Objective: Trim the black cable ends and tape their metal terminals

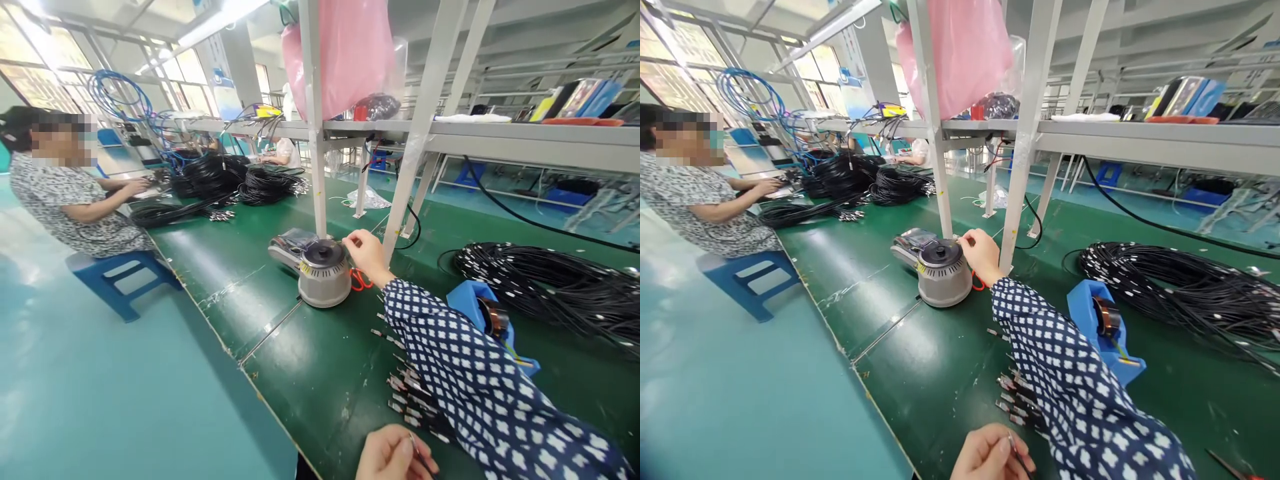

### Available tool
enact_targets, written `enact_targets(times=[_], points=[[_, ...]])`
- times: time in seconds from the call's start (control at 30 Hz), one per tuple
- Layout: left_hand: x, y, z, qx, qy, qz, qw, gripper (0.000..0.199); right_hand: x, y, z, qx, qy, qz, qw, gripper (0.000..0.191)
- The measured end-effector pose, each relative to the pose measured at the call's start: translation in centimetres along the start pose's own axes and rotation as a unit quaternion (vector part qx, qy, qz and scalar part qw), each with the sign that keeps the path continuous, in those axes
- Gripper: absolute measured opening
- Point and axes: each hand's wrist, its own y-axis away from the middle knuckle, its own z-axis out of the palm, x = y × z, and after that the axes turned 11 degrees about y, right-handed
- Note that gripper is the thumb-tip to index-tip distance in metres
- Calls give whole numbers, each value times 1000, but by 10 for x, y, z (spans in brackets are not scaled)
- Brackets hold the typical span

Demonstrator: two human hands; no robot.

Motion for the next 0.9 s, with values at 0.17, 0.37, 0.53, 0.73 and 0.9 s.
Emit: enact_targets(times=[0.17, 0.37, 0.53, 0.73, 0.9], points=[[12, 5, 11, 7, -47, 13, 999, 50, 5, 91, -51, -16, -76, -11, 997, 31], [39, 35, 67, 33, -75, 33, 996, 37, 41, 253, -119, -63, -122, 62, 989, 32], [41, 44, 99, 39, -103, 53, 993, 32, 64, 334, -141, -23, -124, 44, 991, 30], [38, 48, 114, 45, -185, 57, 980, 24, 74, 360, -142, 21, -127, -1, 992, 23], [37, 50, 117, 58, -224, 70, 970, 15, 78, 364, -140, 22, -113, -32, 993, 21]])
